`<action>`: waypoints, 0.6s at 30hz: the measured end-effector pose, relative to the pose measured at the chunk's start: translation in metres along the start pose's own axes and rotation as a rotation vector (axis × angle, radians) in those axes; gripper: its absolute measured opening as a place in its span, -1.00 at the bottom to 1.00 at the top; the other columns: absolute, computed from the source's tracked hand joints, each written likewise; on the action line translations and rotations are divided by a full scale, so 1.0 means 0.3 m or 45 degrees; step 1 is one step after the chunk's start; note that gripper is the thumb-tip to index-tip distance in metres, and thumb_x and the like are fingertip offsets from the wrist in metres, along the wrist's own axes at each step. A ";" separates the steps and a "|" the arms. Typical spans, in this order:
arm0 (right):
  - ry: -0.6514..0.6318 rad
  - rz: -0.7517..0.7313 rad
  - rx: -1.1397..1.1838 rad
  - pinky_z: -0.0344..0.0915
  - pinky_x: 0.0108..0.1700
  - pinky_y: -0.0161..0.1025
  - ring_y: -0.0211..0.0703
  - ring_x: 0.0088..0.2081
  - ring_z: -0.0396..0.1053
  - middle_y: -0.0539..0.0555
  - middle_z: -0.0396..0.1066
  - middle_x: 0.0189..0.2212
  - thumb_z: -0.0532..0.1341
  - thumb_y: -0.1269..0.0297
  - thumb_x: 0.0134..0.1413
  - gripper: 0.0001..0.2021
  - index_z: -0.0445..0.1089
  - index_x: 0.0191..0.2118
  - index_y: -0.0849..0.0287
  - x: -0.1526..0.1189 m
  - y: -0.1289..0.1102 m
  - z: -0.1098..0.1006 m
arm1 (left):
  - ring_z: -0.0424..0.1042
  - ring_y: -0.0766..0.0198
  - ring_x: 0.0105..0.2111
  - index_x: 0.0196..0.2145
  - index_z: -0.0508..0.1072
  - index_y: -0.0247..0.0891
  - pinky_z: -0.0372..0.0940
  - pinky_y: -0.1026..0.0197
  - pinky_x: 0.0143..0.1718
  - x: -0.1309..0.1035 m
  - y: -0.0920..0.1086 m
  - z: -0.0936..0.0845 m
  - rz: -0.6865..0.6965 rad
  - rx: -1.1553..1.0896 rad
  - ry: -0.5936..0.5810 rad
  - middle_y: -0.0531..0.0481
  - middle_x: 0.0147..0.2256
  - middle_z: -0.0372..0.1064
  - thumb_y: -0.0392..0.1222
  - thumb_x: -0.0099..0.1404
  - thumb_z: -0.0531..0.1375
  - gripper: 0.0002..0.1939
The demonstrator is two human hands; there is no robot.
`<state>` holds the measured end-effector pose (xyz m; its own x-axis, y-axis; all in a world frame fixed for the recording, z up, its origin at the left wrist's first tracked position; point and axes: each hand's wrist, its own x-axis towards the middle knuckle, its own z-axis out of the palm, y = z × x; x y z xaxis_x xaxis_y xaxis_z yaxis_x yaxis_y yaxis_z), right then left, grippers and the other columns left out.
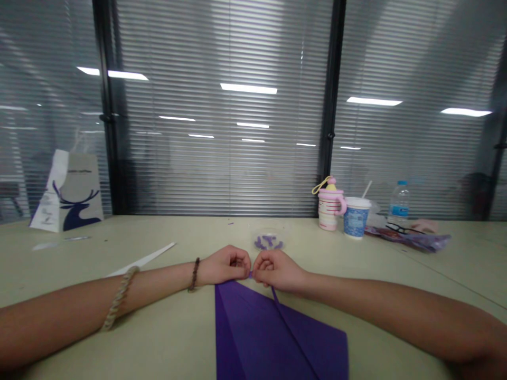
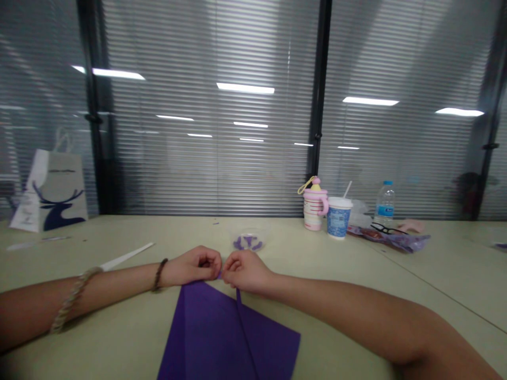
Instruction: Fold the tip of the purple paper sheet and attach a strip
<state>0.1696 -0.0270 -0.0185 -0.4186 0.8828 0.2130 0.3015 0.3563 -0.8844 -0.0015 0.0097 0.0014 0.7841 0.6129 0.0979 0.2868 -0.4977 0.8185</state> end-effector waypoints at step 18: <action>-0.023 -0.169 -0.092 0.04 -0.58 -0.48 -0.45 -0.61 0.09 -0.05 0.13 -0.66 0.11 0.44 -0.23 -0.93 0.22 -0.49 0.32 -0.005 0.001 0.002 | 0.02 0.53 -0.62 -0.51 0.26 -0.43 -0.06 0.46 -0.60 -0.004 0.001 0.003 0.036 0.117 -0.004 0.12 -0.63 0.08 -0.20 0.04 0.12 -0.81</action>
<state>0.1698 -0.0284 -0.0193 -0.4737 0.8213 0.3179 0.3034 0.4911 -0.8166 -0.0020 0.0083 0.0011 0.7943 0.5958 0.1184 0.3135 -0.5690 0.7602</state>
